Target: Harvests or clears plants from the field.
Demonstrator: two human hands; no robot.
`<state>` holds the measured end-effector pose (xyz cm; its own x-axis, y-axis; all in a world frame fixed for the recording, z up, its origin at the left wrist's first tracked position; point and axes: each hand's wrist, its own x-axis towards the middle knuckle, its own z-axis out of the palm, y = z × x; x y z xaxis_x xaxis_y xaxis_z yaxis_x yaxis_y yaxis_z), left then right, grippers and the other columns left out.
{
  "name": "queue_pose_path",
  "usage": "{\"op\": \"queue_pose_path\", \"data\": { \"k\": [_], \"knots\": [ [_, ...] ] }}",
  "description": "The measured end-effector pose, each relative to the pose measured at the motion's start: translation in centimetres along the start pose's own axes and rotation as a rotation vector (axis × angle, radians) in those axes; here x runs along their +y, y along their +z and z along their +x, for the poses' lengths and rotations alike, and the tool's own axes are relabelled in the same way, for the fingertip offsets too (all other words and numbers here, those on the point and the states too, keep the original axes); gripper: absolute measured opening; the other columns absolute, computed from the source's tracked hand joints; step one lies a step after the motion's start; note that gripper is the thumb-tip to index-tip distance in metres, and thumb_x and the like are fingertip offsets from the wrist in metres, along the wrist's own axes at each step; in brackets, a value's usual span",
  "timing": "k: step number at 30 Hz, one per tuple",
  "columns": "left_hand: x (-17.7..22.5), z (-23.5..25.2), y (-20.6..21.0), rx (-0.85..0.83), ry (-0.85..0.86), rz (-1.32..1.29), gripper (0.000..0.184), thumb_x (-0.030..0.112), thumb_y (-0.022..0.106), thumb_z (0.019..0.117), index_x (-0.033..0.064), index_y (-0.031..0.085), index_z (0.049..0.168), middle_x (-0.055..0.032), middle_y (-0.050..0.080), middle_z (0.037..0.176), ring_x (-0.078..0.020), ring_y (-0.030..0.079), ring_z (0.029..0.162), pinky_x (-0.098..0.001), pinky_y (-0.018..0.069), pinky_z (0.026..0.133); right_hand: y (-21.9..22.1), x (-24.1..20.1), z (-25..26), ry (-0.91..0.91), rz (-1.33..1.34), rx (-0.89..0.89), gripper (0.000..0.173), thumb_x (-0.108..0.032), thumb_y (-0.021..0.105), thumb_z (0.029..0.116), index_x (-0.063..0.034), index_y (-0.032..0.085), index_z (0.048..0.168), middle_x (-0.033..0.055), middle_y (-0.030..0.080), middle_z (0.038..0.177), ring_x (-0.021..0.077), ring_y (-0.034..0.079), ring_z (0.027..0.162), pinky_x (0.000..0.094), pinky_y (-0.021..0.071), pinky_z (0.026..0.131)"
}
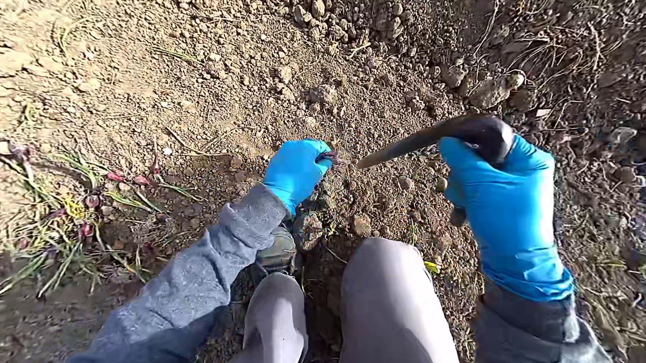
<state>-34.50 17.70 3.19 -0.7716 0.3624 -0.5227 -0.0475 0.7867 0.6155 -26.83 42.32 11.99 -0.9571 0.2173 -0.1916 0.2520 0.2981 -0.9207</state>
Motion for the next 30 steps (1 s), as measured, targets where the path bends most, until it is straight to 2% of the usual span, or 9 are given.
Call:
{"op": "queue_pose_path", "data": {
  "k": [4,8,12,14,17,22,25,28,30],
  "knots": [
    [2.6,1.2,1.0,-0.044,0.046,0.197,0.018,0.023,0.063,0.1020,0.0150,0.078,0.110,-0.0079,0.074,0.113,-0.0281,0.071,0.104,-0.0559,0.0580,0.088,7.9,7.9,-1.5,0.384,-0.245,-0.205,0.019,-0.030,0.073,0.0972,-0.0158,0.073,0.110,0.0054,0.068,0.080,0.0182,0.061,0.065,0.0426,0.0506,0.059],
    [2.4,0.4,6.7,-0.336,0.063,0.446,0.018,0.006,0.056,0.1018,0.0014,0.071,0.110,-0.0207,0.067,0.119,-0.0404,0.070,0.102,-0.0595,0.0578,0.083,2.0,0.5,-1.8,0.217,-0.178,-0.021,0.013,-0.021,0.077,0.0942,-0.0204,0.077,0.107,-0.0020,0.065,0.069,0.0083,0.047,0.046,0.0256,0.0398,0.042],
    [0.8,1.2,4.2,-0.233,0.102,0.262,0.024,0.017,0.061,0.1022,0.0212,0.076,0.120,-0.0060,0.071,0.120,-0.0276,0.070,0.107,-0.0550,0.0583,0.088,0.3,-2.9,0.7,0.098,-0.073,0.250,0.011,-0.023,0.070,0.0996,-0.0219,0.071,0.110,-0.0069,0.058,0.065,0.0047,0.044,0.041,0.0222,0.0417,0.036],
    [1.6,3.4,1.1,-0.168,-0.013,0.152,0.027,0.023,0.068,0.0998,0.0259,0.074,0.126,-0.0033,0.076,0.111,-0.0266,0.072,0.104,-0.0591,0.0559,0.090,3.5,1.9,1.9,0.190,-0.050,0.207,0.008,-0.029,0.069,0.1009,-0.0217,0.070,0.101,-0.0023,0.052,0.059,0.0096,0.039,0.039,0.0258,0.0350,0.035],
    [2.9,6.8,0.5,-0.058,-0.001,0.190,0.016,0.023,0.072,0.0938,0.0194,0.076,0.109,-0.0057,0.077,0.102,-0.0289,0.073,0.098,-0.0608,0.0565,0.083,7.8,9.2,1.0,0.405,-0.161,-0.019,0.021,-0.037,0.068,0.1008,-0.0163,0.069,0.106,0.0061,0.054,0.066,0.0188,0.045,0.048,0.0377,0.0386,0.045],
    [3.1,8.2,7.7,-0.391,0.000,0.474,0.015,0.004,0.063,0.0957,0.0020,0.075,0.105,-0.0206,0.070,0.118,-0.0420,0.068,0.109,-0.0629,0.0563,0.084,3.1,1.0,0.6,0.210,-0.225,0.148,0.009,-0.023,0.078,0.0937,-0.0191,0.076,0.102,-0.0052,0.064,0.068,0.0061,0.049,0.049,0.0248,0.0409,0.046],
    [1.7,8.6,6.7,-0.315,0.005,0.304,0.028,0.016,0.061,0.1005,0.0117,0.071,0.127,-0.0143,0.065,0.133,-0.0350,0.065,0.121,-0.0604,0.0547,0.095,1.8,-3.3,3.2,0.049,-0.037,0.346,0.012,-0.012,0.071,0.0969,-0.0151,0.071,0.109,-0.0091,0.062,0.070,0.0016,0.049,0.045,0.0189,0.0446,0.041],
    [1.0,10.5,2.4,-0.179,0.005,0.153,0.030,0.013,0.055,0.1021,0.0104,0.065,0.131,-0.0161,0.070,0.124,-0.0363,0.067,0.117,-0.0627,0.0536,0.096,5.8,3.4,8.0,0.136,-0.044,0.375,0.008,-0.021,0.071,0.0969,-0.0147,0.070,0.101,-0.0066,0.062,0.072,0.0046,0.055,0.056,0.0265,0.0483,0.053],
    [1.7,11.9,0.6,-0.105,0.011,0.173,0.021,0.014,0.060,0.1009,0.0105,0.070,0.119,-0.0144,0.074,0.111,-0.0355,0.070,0.108,-0.0629,0.0553,0.091,8.9,10.1,9.2,0.337,-0.132,0.231,0.021,-0.030,0.073,0.0960,-0.0098,0.075,0.102,0.0050,0.070,0.083,0.0172,0.065,0.074,0.0451,0.0528,0.071]
  ]
}}
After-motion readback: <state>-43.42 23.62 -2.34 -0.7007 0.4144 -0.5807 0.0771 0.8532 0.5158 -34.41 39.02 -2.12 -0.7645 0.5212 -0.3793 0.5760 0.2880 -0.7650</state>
